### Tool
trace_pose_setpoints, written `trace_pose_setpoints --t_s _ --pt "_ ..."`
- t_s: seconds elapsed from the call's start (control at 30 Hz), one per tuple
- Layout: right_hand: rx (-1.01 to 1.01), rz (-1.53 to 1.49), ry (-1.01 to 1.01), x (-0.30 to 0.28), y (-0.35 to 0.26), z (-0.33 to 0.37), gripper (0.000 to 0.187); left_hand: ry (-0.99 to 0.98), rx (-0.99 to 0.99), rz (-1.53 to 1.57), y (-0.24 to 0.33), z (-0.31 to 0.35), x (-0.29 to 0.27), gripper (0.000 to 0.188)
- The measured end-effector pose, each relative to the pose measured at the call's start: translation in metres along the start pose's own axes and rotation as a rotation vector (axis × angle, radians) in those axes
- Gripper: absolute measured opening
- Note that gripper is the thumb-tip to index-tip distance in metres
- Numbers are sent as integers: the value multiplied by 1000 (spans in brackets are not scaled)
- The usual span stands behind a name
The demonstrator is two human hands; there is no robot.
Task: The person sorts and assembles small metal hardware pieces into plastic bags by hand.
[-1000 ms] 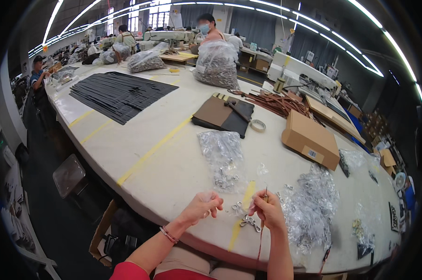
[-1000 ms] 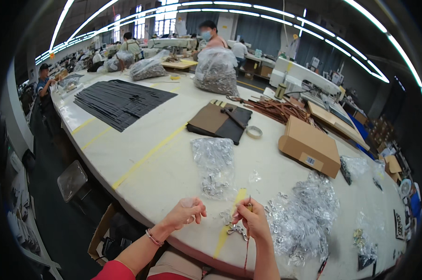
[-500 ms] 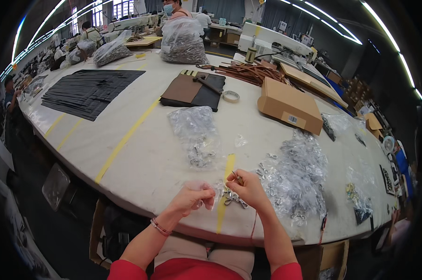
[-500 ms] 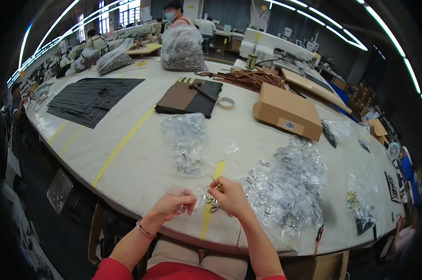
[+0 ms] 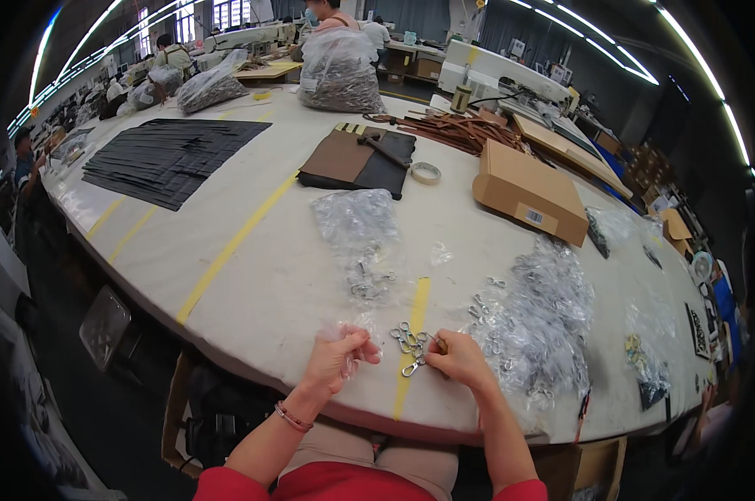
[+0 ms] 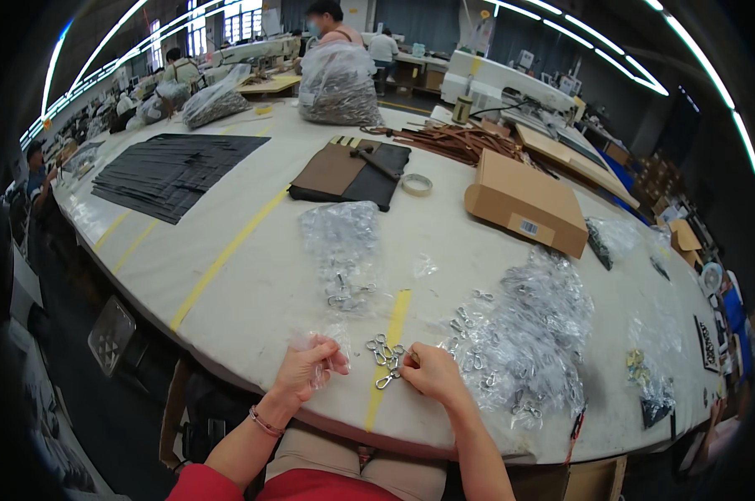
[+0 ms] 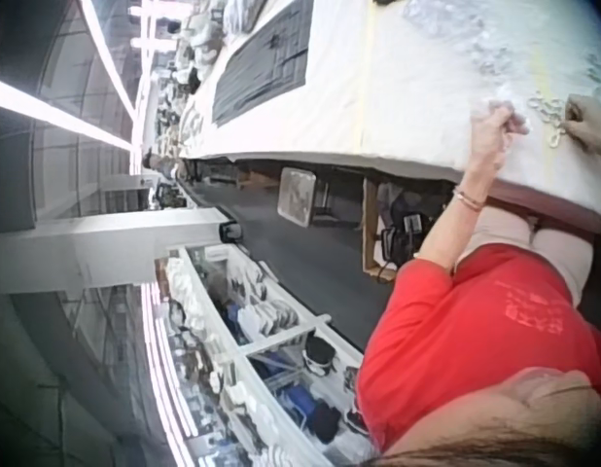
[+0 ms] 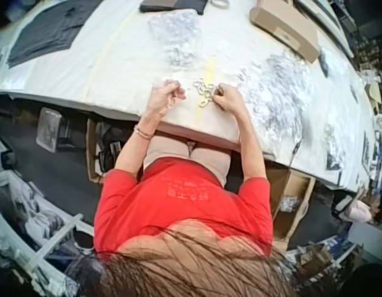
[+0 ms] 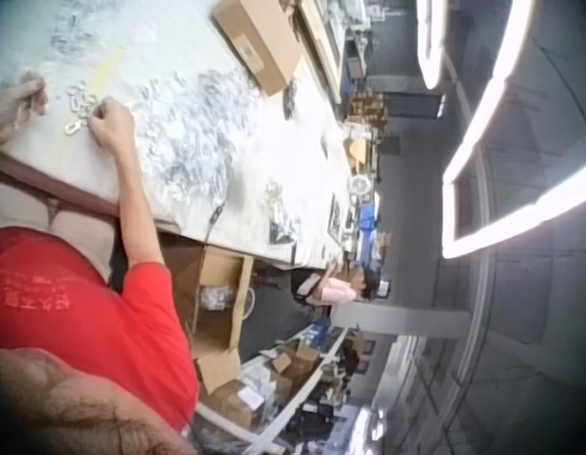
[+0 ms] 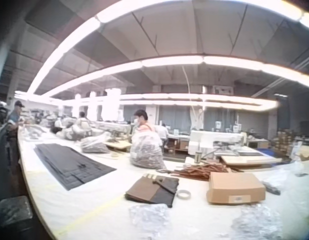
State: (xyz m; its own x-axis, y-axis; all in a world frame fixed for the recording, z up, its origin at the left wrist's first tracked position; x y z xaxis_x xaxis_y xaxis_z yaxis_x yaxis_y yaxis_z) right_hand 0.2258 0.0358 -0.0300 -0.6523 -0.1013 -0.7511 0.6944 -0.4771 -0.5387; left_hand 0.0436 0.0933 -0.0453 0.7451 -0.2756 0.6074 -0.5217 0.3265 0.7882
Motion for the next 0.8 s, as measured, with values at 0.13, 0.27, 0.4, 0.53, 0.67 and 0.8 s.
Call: trace_pose_setpoints --t_s 0.13,0.27,0.4,0.53,0.67,0.8 --pt "-161 -43 144 -5 -18 7 17 43 -4 -23 -1 -1 -5 10" --pt "-182 -34 91 6 -27 6 18 59 24 -9 0 -2 -9 10" --pt "-185 -76 109 3 -34 13 17 65 35 63 -3 -3 -13 9" --pt "-184 -846 -88 -1 -49 39 20 94 -29 133 -3 2 -9 9" --pt "-252 -1141 -58 -1 -61 49 24 110 -58 162 -6 3 -6 10" --pt "-353 -1261 -7 -5 -60 51 22 105 -54 190 -7 5 -2 12"
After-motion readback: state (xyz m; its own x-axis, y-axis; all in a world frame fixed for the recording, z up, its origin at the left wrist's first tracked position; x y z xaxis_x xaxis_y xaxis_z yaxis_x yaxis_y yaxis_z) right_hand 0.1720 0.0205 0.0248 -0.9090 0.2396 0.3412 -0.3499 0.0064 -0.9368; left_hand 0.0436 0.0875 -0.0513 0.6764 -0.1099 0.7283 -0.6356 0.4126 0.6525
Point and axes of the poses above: each hand's wrist, its own z-axis away from the middle knuckle, its own x-axis out of the palm, y = z × x, the point moved 9 cm from there along -z, towards the middle knuckle, and after that the axes turned 11 degrees about x, right-handed, at the moved point
